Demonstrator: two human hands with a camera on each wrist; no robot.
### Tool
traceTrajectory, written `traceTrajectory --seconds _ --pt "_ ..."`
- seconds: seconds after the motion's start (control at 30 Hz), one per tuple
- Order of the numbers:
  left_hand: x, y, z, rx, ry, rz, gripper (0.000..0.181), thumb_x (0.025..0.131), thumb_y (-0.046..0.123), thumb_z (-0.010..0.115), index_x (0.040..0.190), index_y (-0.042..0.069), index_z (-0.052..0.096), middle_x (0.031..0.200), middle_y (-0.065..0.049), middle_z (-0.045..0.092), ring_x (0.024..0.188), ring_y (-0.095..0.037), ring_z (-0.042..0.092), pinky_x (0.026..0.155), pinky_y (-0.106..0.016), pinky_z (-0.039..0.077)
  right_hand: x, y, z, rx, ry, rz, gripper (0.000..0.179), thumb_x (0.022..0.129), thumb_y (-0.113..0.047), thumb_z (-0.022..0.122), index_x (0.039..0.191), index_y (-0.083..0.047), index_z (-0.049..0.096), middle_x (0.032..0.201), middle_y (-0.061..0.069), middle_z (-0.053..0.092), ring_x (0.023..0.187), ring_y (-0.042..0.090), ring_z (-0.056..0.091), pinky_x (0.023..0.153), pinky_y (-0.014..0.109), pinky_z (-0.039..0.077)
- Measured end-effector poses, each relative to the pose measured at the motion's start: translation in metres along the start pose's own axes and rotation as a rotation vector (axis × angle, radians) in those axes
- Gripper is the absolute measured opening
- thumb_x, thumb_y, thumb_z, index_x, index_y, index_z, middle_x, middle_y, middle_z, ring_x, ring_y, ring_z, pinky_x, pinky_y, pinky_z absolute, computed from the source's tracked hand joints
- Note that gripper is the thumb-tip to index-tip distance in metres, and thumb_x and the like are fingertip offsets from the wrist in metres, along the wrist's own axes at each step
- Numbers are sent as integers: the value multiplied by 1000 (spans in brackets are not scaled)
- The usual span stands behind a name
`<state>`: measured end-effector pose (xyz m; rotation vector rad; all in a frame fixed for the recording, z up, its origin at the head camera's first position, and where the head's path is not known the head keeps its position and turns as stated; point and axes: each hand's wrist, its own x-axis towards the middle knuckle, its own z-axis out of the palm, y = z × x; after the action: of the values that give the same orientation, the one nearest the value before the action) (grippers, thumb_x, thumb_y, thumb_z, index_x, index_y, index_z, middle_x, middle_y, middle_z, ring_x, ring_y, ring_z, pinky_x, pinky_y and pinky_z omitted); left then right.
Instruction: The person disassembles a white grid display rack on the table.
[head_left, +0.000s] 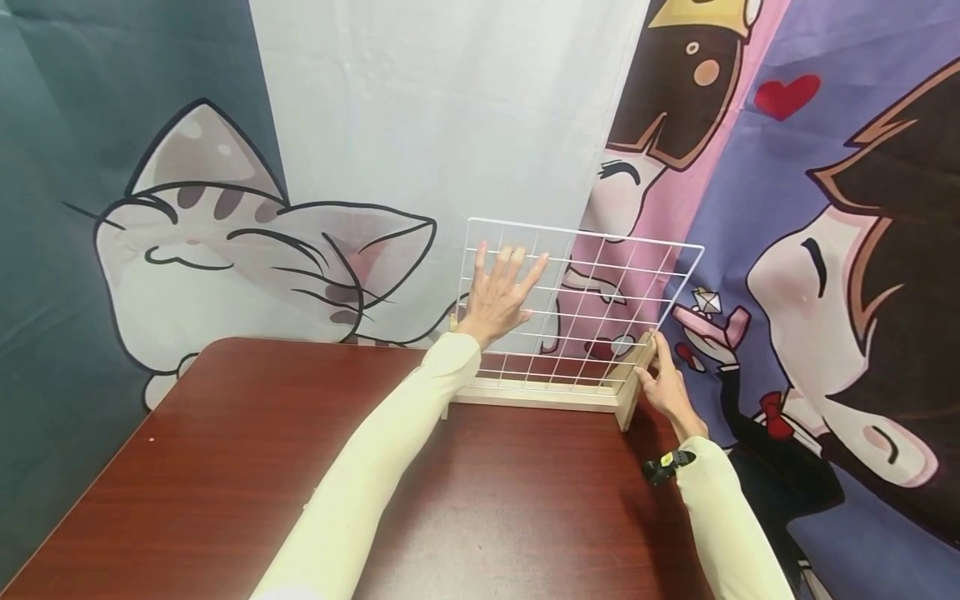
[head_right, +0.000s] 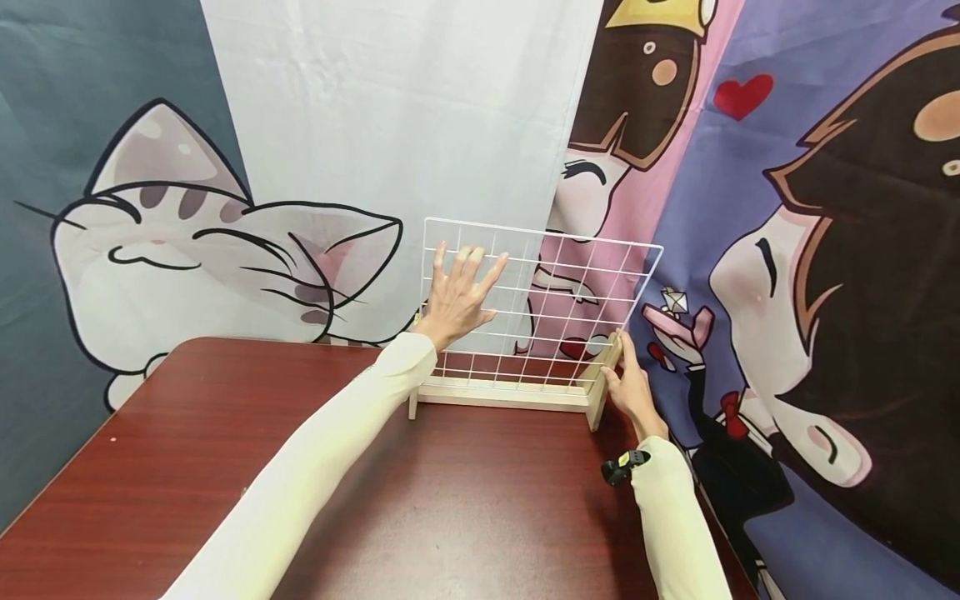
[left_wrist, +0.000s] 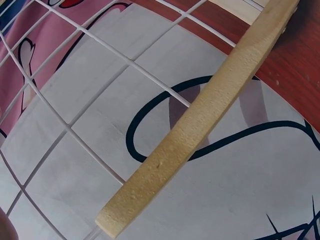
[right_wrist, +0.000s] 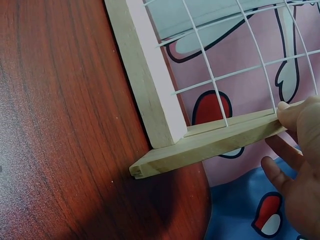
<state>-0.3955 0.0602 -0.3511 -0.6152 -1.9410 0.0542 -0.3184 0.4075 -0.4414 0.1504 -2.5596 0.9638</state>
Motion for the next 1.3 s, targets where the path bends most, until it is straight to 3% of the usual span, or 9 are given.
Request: traceTrajectory --seconds 0.37,0.83,1.07,1.3 --pt "0 1 2 -13 18 -4 104 60 60 85 150 27 43 140 -8 48 132 -27 43 117 -63 24 2 0 0 7 -4 18 79 95 3 57 158 -20 17 135 37 53 125 51 55 93 64 48" --pt "0 1 0 -23 11 -5 105 60 60 86 150 27 43 140 -8 48 132 -28 43 118 -62 21 0 -3 0 -9 9 5 78 94 4 57 158 -19 18 127 37 59 118 51 60 90 62 50" --pt "1 2 -1 -24 -12 -7 107 60 60 86 151 27 41 141 -9 46 133 -28 43 121 -63 14 -1 -4 -1 -15 14 4 76 95 3 57 157 -17 18 127 38 58 117 52 60 89 62 50" --pt "10 -1 -6 -8 18 -20 104 61 58 86 150 27 42 139 -8 47 131 -27 41 118 -62 21 -1 -6 -3 -26 9 8 76 95 2 57 157 -17 17 128 37 58 118 53 58 92 64 47"
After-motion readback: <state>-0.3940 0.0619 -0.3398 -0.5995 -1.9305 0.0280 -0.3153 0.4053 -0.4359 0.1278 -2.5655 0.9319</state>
